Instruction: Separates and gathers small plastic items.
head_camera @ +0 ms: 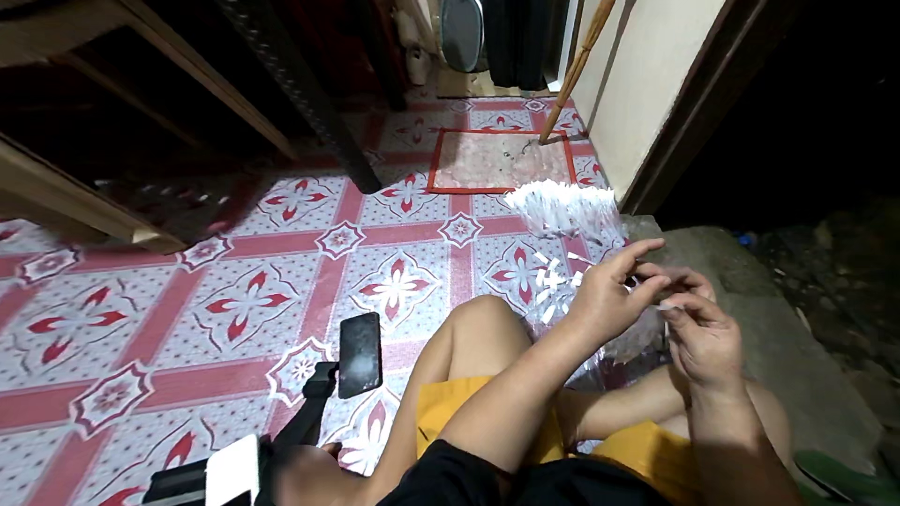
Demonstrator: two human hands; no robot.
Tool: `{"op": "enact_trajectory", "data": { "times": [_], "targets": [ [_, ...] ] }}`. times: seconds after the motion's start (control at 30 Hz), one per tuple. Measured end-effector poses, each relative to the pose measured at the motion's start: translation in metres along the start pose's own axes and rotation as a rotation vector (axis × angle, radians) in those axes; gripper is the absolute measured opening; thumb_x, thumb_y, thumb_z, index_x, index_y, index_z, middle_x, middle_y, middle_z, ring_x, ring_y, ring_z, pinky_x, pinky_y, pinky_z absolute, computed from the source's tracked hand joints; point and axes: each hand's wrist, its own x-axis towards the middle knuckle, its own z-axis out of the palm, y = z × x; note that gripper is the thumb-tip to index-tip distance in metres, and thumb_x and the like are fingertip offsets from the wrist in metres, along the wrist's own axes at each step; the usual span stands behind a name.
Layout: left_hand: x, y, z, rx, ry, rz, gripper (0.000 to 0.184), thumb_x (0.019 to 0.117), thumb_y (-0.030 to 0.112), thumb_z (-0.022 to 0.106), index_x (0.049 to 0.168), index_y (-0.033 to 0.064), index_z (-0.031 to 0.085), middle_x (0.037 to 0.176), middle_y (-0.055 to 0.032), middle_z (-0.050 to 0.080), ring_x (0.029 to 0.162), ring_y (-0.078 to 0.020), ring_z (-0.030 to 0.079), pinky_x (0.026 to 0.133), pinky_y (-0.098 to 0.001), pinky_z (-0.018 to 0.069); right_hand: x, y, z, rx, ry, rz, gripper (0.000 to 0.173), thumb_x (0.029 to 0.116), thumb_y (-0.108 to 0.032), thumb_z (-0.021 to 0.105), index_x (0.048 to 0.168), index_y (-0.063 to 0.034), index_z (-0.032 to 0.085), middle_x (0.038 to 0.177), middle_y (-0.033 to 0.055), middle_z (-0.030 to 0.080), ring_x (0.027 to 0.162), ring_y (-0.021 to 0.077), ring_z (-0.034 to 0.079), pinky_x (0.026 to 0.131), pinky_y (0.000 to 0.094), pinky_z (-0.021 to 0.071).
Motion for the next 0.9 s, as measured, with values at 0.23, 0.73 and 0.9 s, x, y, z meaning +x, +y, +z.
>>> {"op": "enact_trajectory", "data": {
  "times": [0.23, 0.73, 0.9],
  "targets": [
    [-0.005, -0.036, 0.025, 0.012, -0.068, 0.128, 0.051, 0.0933, 0.022, 0.077, 0.141, 0.0154, 0.060, 0.100, 0.0051, 0.075, 0.087, -0.0072, 0.072, 0.084, -0.0315, 0.0628, 0.004, -0.015, -0.014, 0.043, 0.046, -0.065, 0.021, 0.0914, -0.005, 0.073, 0.111, 0.0000, 0.071, 0.129, 0.0143, 0.063, 0.115, 0.0261, 0.063, 0.096, 0.0360, 0.0577],
    [-0.005, -0.029, 0.031, -0.005, -0.053, 0.080, 0.067, 0.0935, 0.019, 0.076, 0.153, 0.0140, 0.045, 0.101, 0.0033, 0.076, 0.088, -0.0087, 0.074, 0.085, -0.0328, 0.0639, 0.006, 0.000, -0.022, 0.017, 0.045, -0.040, 0.021, 0.0921, -0.004, 0.072, 0.112, 0.0015, 0.070, 0.127, 0.0156, 0.064, 0.115, 0.0283, 0.064, 0.096, 0.0390, 0.0581],
    [-0.004, -0.019, 0.025, -0.012, -0.030, 0.079, 0.067, 0.0921, 0.017, 0.078, 0.151, 0.0115, 0.046, 0.098, 0.0043, 0.076, 0.086, -0.0083, 0.074, 0.084, -0.0325, 0.0643, 0.005, -0.006, -0.018, 0.115, 0.013, -0.005, 0.019, 0.0927, -0.003, 0.070, 0.111, 0.0022, 0.070, 0.130, 0.0165, 0.062, 0.115, 0.0277, 0.063, 0.096, 0.0387, 0.0580]
  ]
}}
